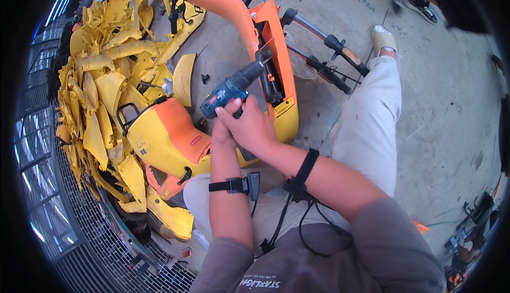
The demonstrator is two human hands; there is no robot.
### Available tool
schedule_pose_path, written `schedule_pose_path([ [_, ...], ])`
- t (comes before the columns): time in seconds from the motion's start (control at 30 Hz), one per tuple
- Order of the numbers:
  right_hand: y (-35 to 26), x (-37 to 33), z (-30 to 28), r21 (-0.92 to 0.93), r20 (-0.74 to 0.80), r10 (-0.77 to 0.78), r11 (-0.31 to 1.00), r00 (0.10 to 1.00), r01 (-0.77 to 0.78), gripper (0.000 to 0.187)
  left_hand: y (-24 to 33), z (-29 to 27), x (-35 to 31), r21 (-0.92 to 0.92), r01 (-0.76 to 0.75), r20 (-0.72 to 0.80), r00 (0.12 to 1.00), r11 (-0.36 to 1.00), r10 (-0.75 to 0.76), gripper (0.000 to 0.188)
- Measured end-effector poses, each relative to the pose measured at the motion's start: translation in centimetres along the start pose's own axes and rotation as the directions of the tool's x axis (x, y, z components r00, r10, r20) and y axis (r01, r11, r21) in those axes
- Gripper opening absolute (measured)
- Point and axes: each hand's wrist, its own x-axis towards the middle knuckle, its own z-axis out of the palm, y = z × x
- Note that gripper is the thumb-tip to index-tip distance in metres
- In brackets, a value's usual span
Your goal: The person uses a power drill to remove screws from the frame of a yellow electric scooter while sitting on the floor.
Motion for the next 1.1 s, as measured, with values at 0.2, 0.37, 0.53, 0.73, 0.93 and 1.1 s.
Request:
schedule_pose_path([
  [0.2,1.0,-0.6,0.5,-0.062,-0.023,0.007,0.998,1.0,-0.009,0.072,-0.7,0.2,-0.3,0.012,0.009,-0.034,0.999,1.0,-0.009,0.014],
  [0.37,1.0,-0.4,0.4,-0.03,-0.037,-0.028,0.999,0.999,0.027,0.072,-0.5,0.4,-0.3,0.011,-0.007,0.003,1.0,1.0,0.007,0.014],
  [0.53,1.3,-0.5,0.1,-0.1,-0.047,-0.002,0.995,0.999,-0.003,0.073,-1.0,0.6,-0.1,0.006,0.003,0.013,1.0,1.0,-0.003,0.014],
  [0.73,1.5,-1.0,0.4,-0.032,-0.04,0.032,0.999,0.999,-0.033,0.072,-0.9,0.7,-0.5,0.0,0.008,0.034,0.999,1.0,-0.008,0.015],
  [0.93,1.7,-1.2,0.2,-0.052,0.027,-0.007,0.999,1.0,0.009,0.073,-0.7,0.3,-1.0,0.03,0.009,0.043,0.999,1.0,-0.01,0.013],
  [1.1,7.1,-2.1,-1.7,-0.081,0.213,-0.029,0.996,0.977,0.048,0.08,-2.2,1.6,-2.9,0.046,0.16,0.071,0.984,0.986,-0.163,0.017],
])
